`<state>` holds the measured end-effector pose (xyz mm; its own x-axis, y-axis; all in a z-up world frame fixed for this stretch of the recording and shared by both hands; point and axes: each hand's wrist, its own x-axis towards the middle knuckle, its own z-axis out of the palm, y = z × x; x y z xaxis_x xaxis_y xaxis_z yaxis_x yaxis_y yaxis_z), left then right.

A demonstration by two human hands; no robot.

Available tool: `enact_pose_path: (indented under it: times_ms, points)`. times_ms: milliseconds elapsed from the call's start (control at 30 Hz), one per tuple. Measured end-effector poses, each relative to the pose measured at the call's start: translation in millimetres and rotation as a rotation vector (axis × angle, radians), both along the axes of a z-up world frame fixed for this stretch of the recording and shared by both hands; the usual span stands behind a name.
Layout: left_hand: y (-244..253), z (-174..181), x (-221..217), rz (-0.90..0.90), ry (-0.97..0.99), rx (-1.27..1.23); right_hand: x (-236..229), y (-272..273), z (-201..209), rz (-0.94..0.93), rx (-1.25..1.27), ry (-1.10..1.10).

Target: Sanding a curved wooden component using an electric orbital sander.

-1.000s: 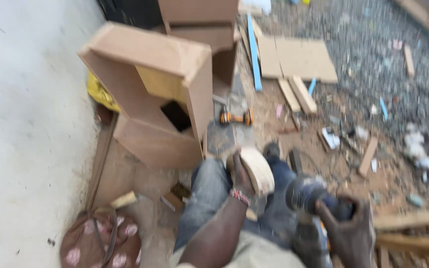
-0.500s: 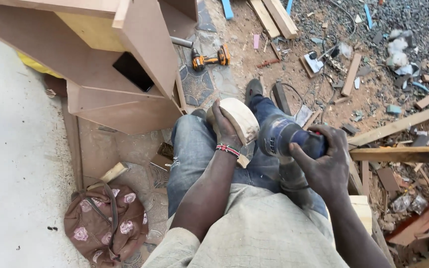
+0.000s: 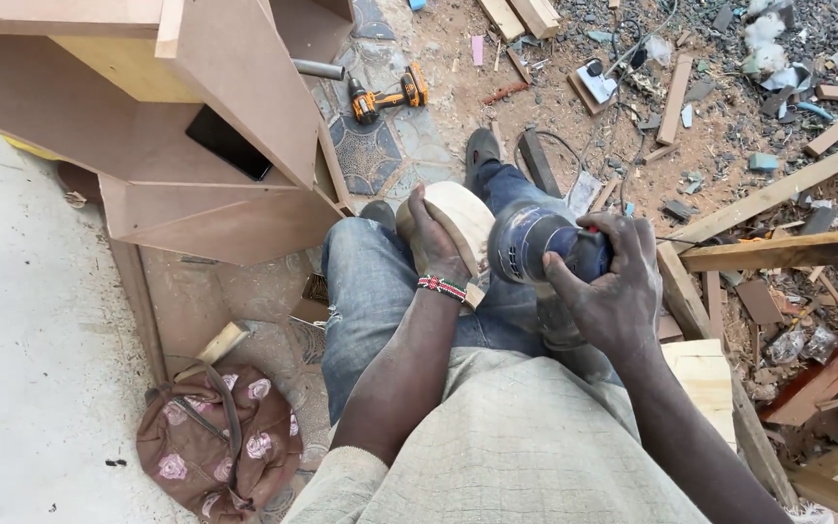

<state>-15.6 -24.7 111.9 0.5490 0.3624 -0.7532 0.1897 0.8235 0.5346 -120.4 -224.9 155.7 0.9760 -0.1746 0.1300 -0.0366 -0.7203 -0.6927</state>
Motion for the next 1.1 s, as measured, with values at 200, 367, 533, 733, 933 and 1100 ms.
enact_pose_path:
  times_ms: [200,367,533,733,933,1100]
  points:
    - [0.0,-59.3,6.5,0.02,-0.138,-0.13,2.7,-1.5,-6.2,0.024,-0.021,-0.033]
    - [5.6,-92.3,3.5,-0.001,-0.25,-0.244,7.6,-8.6,-6.8,0.029,0.002,-0.047]
    - [-6.7,-74.2,0.3,-0.023,-0.267,-0.269,-5.8,7.3,-6.6,0.096,-0.1,-0.088]
    - [-10.6,-87.9,-4.8,-0.061,-0.252,-0.284,5.6,-4.8,1.0,0.035,-0.05,-0.054]
    - [-10.0,-88.3,-1.3,-0.053,-0.221,-0.324,2.8,-9.4,-7.7,0.063,-0.034,-0.029]
    - [-17.1,-76.6,-6.7,-0.037,-0.196,-0.308,5.0,-10.6,-6.7,0.02,-0.078,-0.029]
